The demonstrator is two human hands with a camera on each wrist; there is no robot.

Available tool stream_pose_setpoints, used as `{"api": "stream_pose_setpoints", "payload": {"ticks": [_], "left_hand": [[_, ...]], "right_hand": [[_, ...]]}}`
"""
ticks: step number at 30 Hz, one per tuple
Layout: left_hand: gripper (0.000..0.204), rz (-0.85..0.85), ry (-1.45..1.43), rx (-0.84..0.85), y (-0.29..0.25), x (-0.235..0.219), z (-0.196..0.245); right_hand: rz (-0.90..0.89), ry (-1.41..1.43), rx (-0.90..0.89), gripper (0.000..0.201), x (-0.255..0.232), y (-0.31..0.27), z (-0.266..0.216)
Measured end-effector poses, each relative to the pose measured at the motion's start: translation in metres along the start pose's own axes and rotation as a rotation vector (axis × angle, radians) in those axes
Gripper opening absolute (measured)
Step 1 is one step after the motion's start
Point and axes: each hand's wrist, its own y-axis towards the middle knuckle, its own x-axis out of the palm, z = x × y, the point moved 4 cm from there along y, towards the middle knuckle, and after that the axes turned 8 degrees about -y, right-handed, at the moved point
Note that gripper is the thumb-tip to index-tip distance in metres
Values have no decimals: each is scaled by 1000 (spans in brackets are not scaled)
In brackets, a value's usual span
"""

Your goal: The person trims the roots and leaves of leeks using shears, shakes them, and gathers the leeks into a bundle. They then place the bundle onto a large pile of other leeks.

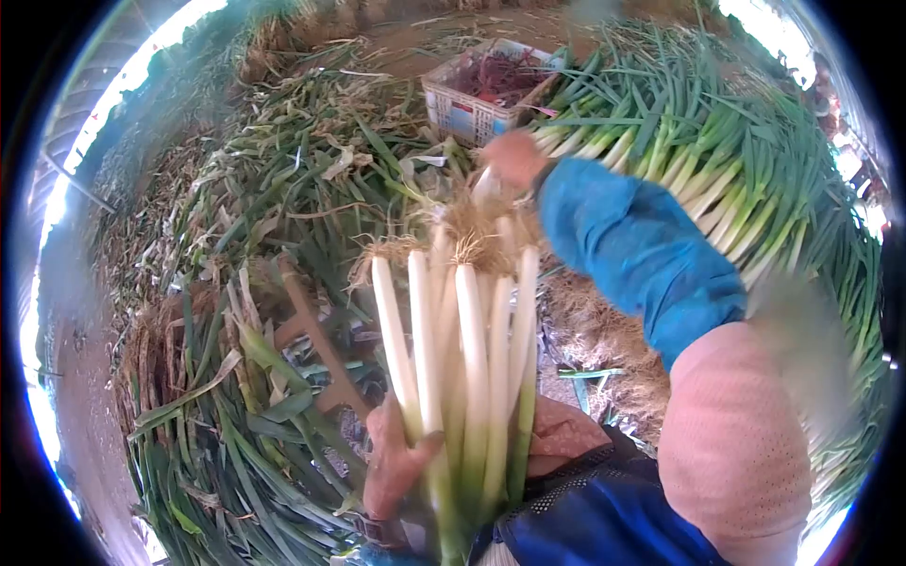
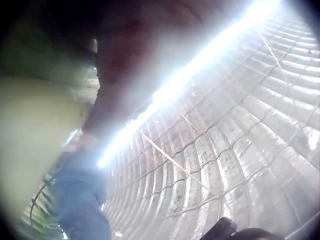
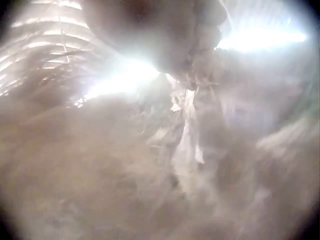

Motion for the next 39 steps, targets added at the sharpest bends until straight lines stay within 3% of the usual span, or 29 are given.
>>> {"api": "stream_pose_setpoints", "payload": {"ticks": [1, 3, 5, 6, 9, 10, 12, 19, 22, 24, 26, 28, 29, 30, 32, 33, 34, 35, 36, 37, 38, 39], "left_hand": [[88, 24, 23, 6, -3, -2, -7], [88, 15, 25, -40, -3, -5, -6], [86, 46, -6, -17, -1, -6, -6], [85, 12, -36, -21, 2, -5, -4], [78, -14, -41, -78, 7, -8, 19], [59, 135, 136, 351, 13, -10, 14], [61, 124, 314, 349, 14, -11, 2], [72, 86, 413, 324, 20, -13, -2], [76, 117, 417, 333, 19, -17, -4], [79, 106, 394, 320, 20, -13, -9], [76, 82, 438, 277, 19, -17, -6], [71, 56, 457, 239, 19, -21, -3], [68, 44, 447, 222, 19, -23, 1], [67, 30, 453, 190, 19, -25, 3], [68, -4, 475, 105, 20, -25, 7], [69, -27, 489, 52, 20, -25, 8], [69, -51, 478, 58, 19, -27, 11], [70, -76, 469, 63, 18, -30, 14], [70, -100, 463, 68, 18, -33, 14], [66, -43, 432, 132, 15, -34, 10], [63, 84, 396, 218, 12, -30, 8], [61, 211, 360, 303, 9, -23, 5]], "right_hand": [[69, -63, 55, 10, -19, -1, 31], [-123, -111, 120, 11, -33, -8, 70], [-302, -35, 98, 32, -31, -38, 61], [-237, 66, 48, 39, -4, -63, 59], [-387, 236, 70, 38, 52, -145, 22], [-428, 256, 102, 38, 67, -163, 11], [-477, 285, 170, 37, 92, -180, -3], [-561, 286, 326, 36, 151, -171, 14], [-581, 250, 338, 35, 176, -138, 37], [-532, 215, 345, 35, 175, -73, 71], [-346, 251, 312, 34, 151, 13, 101], [-88, 350, 162, 34, 89, 97, 92], [-155, 359, 145, 46, 9, 121, 50], [55, 538, -24, 58, -46, 130, 5], [178, 367, -370, 83, -118, 149, -91], [176, 426, -587, 95, -138, 157, -144], [189, 505, -756, 93, -162, 151, -202], [372, 415, -933, 88, -182, 133, -259], [212, 421, -1041, 76, -205, 114, -312], [161, 222, -1159, 74, -217, 96, -360], [656, 249, -1188, 84, -172, 84, -410], [563, 222, -1262, 91, -165, 66, -454]]}}
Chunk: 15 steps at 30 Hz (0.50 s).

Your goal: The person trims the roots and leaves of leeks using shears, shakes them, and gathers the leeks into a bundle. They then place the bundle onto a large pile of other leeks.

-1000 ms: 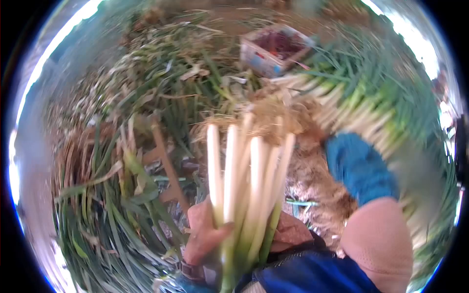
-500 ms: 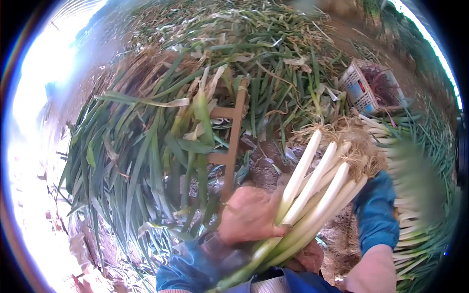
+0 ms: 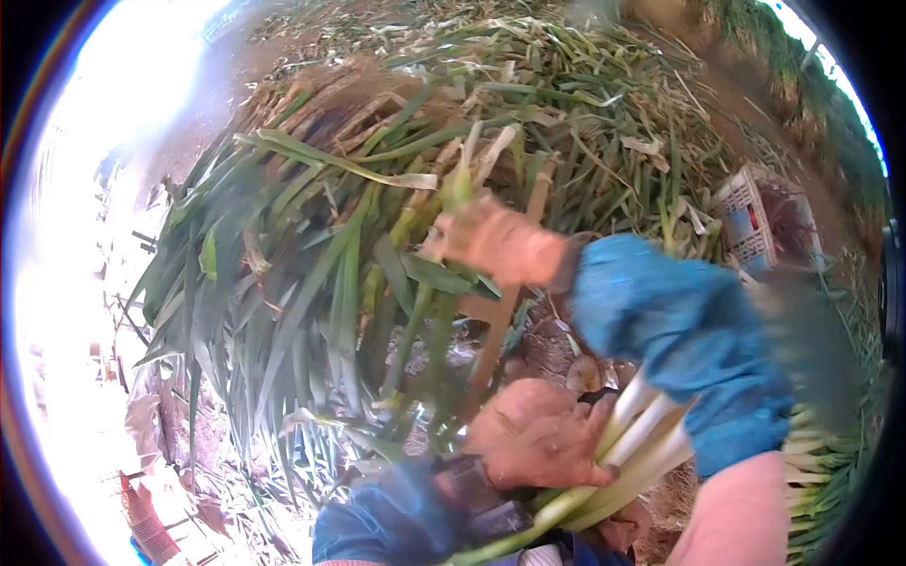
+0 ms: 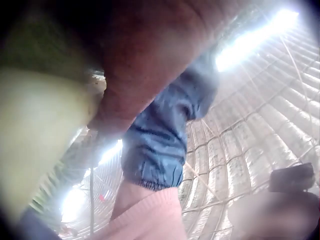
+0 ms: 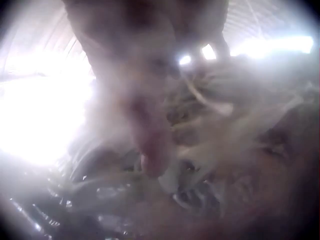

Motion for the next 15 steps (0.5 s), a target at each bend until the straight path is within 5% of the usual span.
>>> {"api": "stream_pose_setpoints", "payload": {"ticks": [3, 6, 9, 12, 15], "left_hand": [[52, 21, -69, -28, -4, -13, -14], [61, -244, -168, -176, -3, -10, -24], [71, -465, -276, -260, -1, 0, -28], [77, -520, -347, -228, 0, 2, -31], [79, -576, -392, -352, 8, -16, -23]], "right_hand": [[-14, 3, -17, 102, 67, 51, -47], [-206, 215, -1, 96, 84, 53, -50], [-354, 473, 16, 68, 105, 51, -48], [-197, 485, 34, 37, 90, 48, -74], [-357, 723, -216, 12, 25, 32, -97]]}}
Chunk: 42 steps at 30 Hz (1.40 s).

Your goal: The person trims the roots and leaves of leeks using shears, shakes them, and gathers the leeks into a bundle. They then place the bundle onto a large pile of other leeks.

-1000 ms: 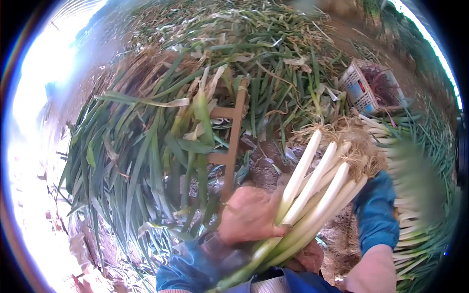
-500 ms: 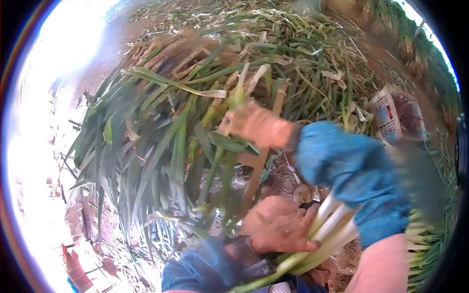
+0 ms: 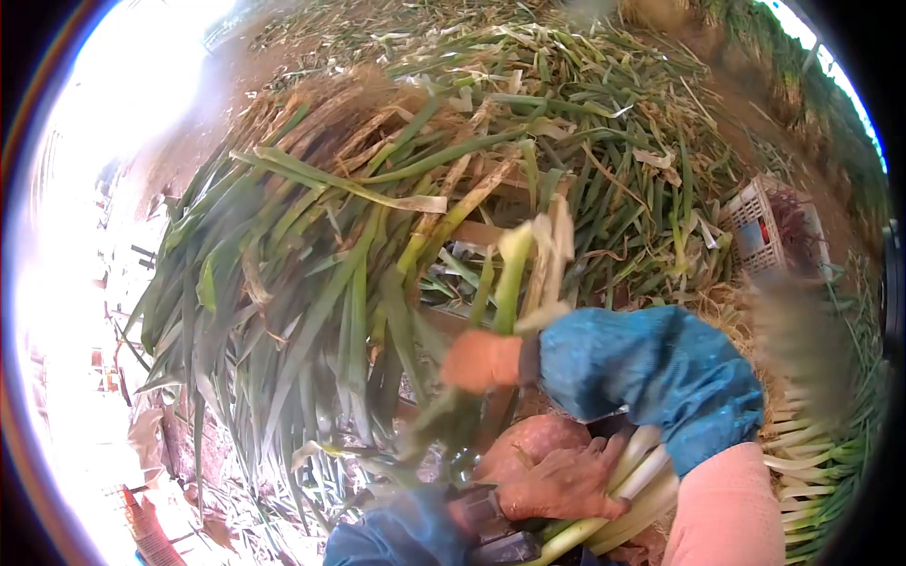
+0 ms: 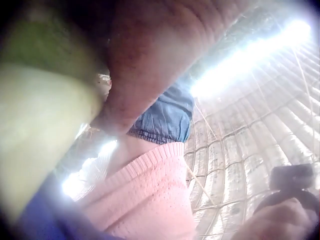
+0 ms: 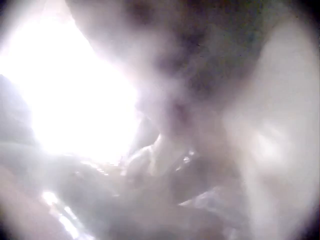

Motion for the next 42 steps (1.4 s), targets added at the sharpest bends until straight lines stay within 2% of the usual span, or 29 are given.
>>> {"api": "stream_pose_setpoints", "payload": {"ticks": [2, 3, 5, 6, 7, 8, 10, 11, 12, 14, 16, 18, 20, 21, 22, 24, 25, 26, 29, 32, 33, 34, 36, 38, 40, 42], "left_hand": [[79, 51, -44, 35, -2, 2, -2], [79, 78, -66, 51, -4, 2, -3], [73, 44, 13, 34, -4, -1, -2], [71, 17, 52, 33, -4, -4, 2], [62, 10, 280, -26, -6, -13, 10], [60, 87, 297, 21, -5, -10, 7], [56, 205, 312, 138, 3, 4, -9], [57, 287, 299, 222, 0, 3, -8], [57, 371, 279, 312, -2, 0, -7], [65, 390, 205, 310, 9, 7, -16], [70, 409, 199, 308, 11, 9, -11], [67, 438, 214, 351, 11, 16, -8], [65, 409, 268, 351, 13, 22, -2], [72, 309, 197, 258, 16, 28, 3], [70, 308, 239, 228, 16, 33, 8], [69, 361, 41, 229, 19, 49, 8], [69, 226, 382, 125, 22, 49, 17], [65, 204, 355, 132, 26, 49, 19], [57, 141, 296, 128, 32, 50, 1], [52, -55, -32, 62, 19, 34, 9], [55, -54, 57, 11, 8, 22, 37], [59, -57, 141, -49, -10, 12, 75], [60, 53, 86, 19, -37, 14, 129], [61, 132, 160, 235, -46, 48, 166], [62, -93, 6, 240, -38, 110, 187], [61, -214, -73, 267, -26, 177, 186]], "right_hand": [[-114, 233, -44, 17, -25, -26, -26], [-116, 297, -25, 21, -52, -47, -7], [-11, 328, 185, 32, -120, -94, 78], [117, 309, 366, 38, -161, -125, 140], [279, 263, 536, 44, -198, -158, 185], [456, 162, 679, 50, -230, -197, 213], [650, -437, 1050, 72, -275, -266, 187], [689, -772, 1218, 87, -282, -298, 168], [673, -793, 1132, 75, -275, -309, 140], [676, -827, 943, 53, -256, -321, 79], [710, -800, 866, 62, -201, -339, 41], [540, -474, 1014, 72, -166, -336, -39], [619, -498, 904, 73, -125, -325, -105], [644, -444, 890, 72, -107, -316, -131], [670, -390, 878, 72, -92, -305, -149], [803, -376, 779, 65, -64, -289, -157], [589, -195, 794, 60, -47, -285, -149], [383, -9, 786, 56, -33, -285, -142], [458, -134, 813, 74, -27, -292, -143], [400, -102, 894, 70, -30, -302, -149], [490, -65, 899, 65, -24, -302, -145], [467, -31, 928, 63, -24, -303, -146], [414, 29, 988, 60, -26, -308, -145], [585, -2, 895, 59, -16, -318, -142], [540, 19, 906, 54, -13, -321, -137], [282, 94, 1021, 48, -16, -316, -132]]}}
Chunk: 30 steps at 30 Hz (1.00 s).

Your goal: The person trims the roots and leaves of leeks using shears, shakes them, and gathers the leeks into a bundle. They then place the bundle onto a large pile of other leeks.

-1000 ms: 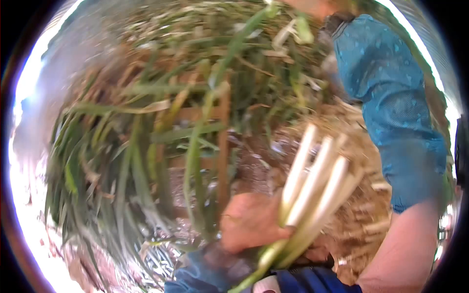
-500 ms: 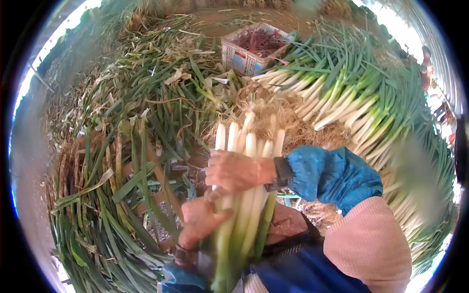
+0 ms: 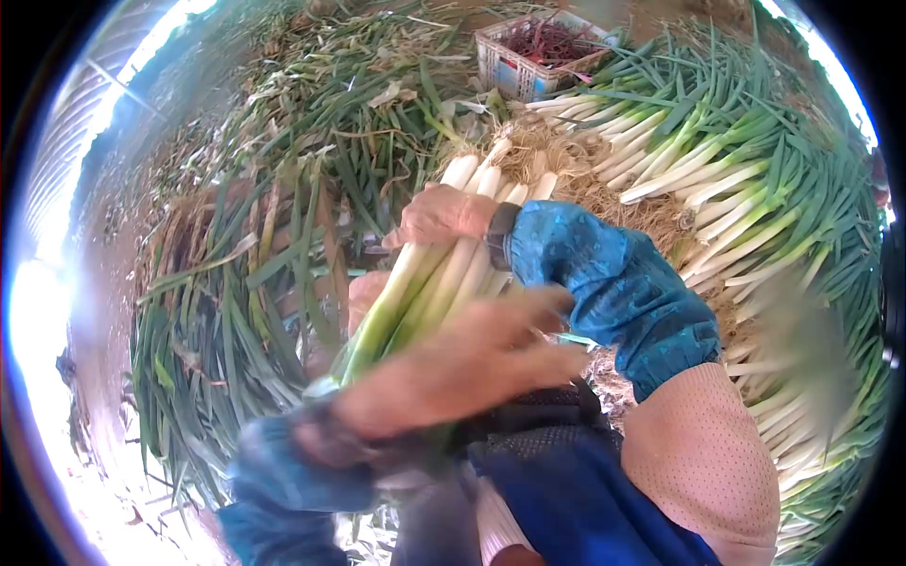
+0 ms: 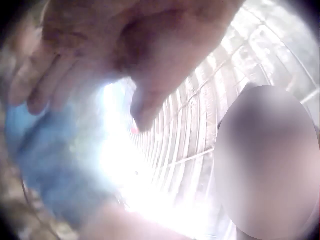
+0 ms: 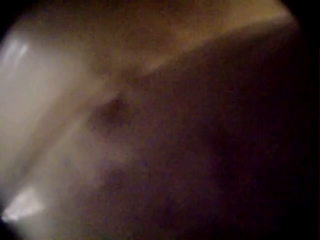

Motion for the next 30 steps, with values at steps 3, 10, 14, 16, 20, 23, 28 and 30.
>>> {"api": "stream_pose_setpoints", "payload": {"ticks": [3, 10, 14, 16, 20, 23, 28, 30], "left_hand": [[51, -94, -550, -188, 21, 64, -28], [32, 29, -975, -82, 16, 75, -148], [50, 45, -1496, 29, 24, 100, -184], [56, 126, -1659, 125, 24, 106, -203], [63, 537, -1569, 220, 10, 97, -176], [60, 628, -1534, 328, 13, 88, -182], [48, 752, -522, 376, 14, 79, -200], [47, 795, -381, 318, 5, 70, -191]], "right_hand": [[2, -210, -99, 31, 3, -6, 2], [-22, -99, 27, 52, 1, -21, 18], [15, -14, 66, 61, 1, -25, 33], [50, 28, 146, 50, 1, -27, 34], [-104, -16, 146, 47, -7, -38, 29], [-22, 120, 95, 47, -16, -51, 26], [-237, 380, 124, 60, -10, -68, 35], [-343, 434, 362, 70, -33, -93, 20]]}}
